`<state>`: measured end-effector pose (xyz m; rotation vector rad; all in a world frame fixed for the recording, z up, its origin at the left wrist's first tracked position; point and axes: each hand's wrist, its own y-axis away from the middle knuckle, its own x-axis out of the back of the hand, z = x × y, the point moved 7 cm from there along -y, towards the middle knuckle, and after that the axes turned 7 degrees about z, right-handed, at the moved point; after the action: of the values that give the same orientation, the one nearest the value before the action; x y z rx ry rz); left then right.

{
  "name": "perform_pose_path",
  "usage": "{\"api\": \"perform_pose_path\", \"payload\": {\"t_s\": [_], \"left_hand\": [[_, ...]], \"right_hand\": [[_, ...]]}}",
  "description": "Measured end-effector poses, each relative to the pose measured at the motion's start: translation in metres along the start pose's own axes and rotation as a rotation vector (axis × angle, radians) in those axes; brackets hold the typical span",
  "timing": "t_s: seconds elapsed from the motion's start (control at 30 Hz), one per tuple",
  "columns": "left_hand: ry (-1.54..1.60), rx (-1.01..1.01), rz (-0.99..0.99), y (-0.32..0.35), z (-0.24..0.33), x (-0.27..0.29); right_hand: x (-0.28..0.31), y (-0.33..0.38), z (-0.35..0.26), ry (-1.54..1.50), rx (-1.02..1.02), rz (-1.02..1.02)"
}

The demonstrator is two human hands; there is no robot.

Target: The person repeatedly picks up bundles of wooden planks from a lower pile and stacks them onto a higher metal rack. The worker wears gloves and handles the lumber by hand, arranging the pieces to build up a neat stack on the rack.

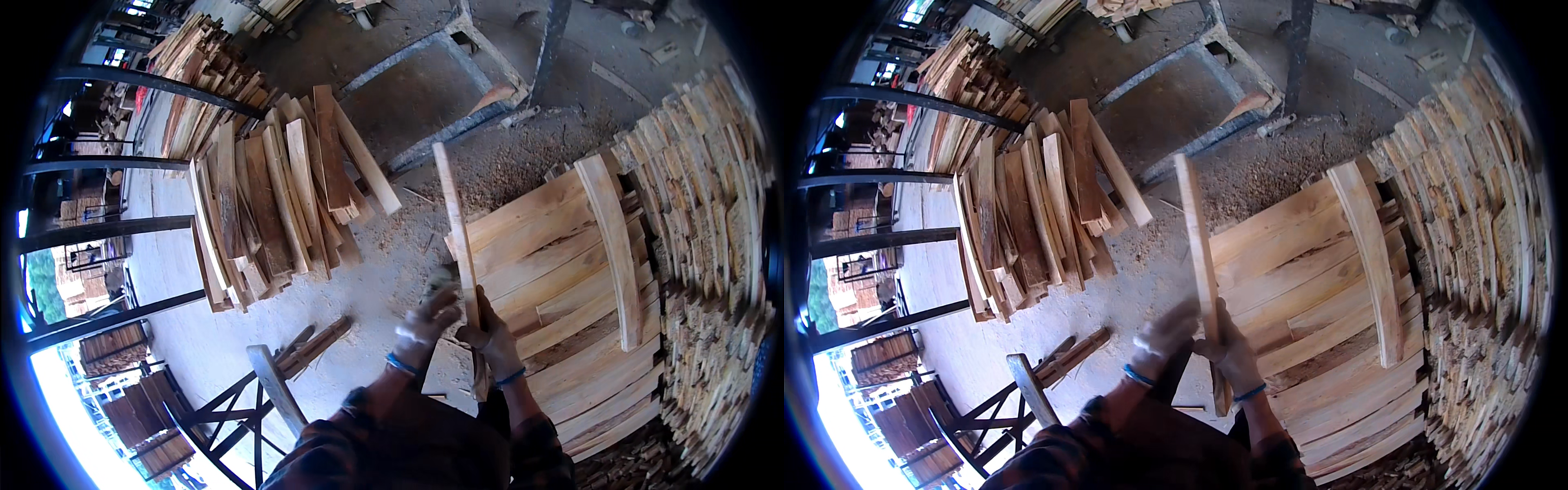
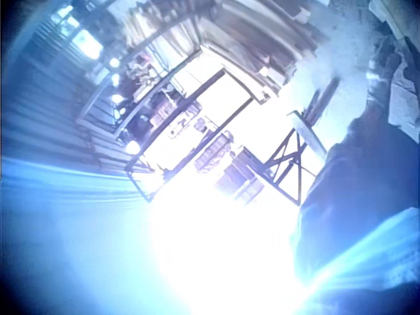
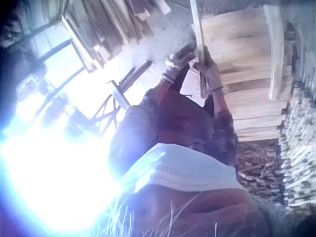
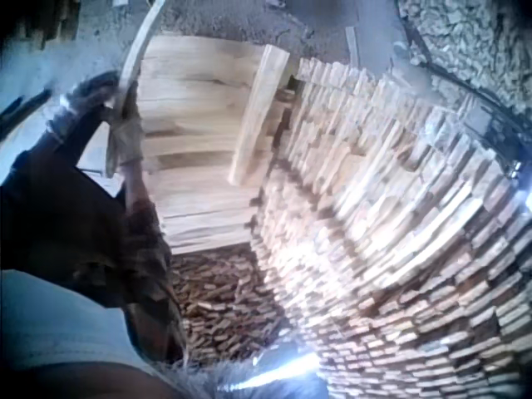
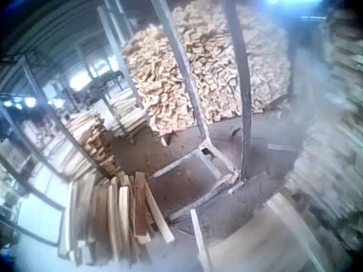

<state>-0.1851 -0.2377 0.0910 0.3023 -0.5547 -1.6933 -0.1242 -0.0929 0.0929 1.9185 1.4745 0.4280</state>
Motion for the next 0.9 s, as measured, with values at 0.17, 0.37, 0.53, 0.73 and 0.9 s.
{"api": "perform_pose_path", "payload": {"t_s": [0.17, 0.37, 0.53, 0.73, 0.9], "left_hand": [[-0.379, -0.016, 0.673, -0.135, 0.008, 0.189], [-1.168, 0.168, 0.688, -0.289, 0.013, 0.222], [-1.234, 0.303, 0.553, -0.322, 0.008, 0.231], [0.278, 0.133, 0.478, -0.253, 0.015, 0.301], [0.183, -0.024, 0.626, -0.199, 0.018, 0.328]], "right_hand": [[-0.026, -0.06, -0.011, -0.176, 0.098, -0.097], [-0.112, -0.19, -0.081, 0.045, 0.182, -0.021], [-0.161, -0.307, -0.088, 0.249, 0.289, 0.01], [-0.246, -0.403, -0.093, 0.929, 0.446, 0.232], [-0.319, -0.422, -0.083, 1.514, 0.541, 0.34]]}}
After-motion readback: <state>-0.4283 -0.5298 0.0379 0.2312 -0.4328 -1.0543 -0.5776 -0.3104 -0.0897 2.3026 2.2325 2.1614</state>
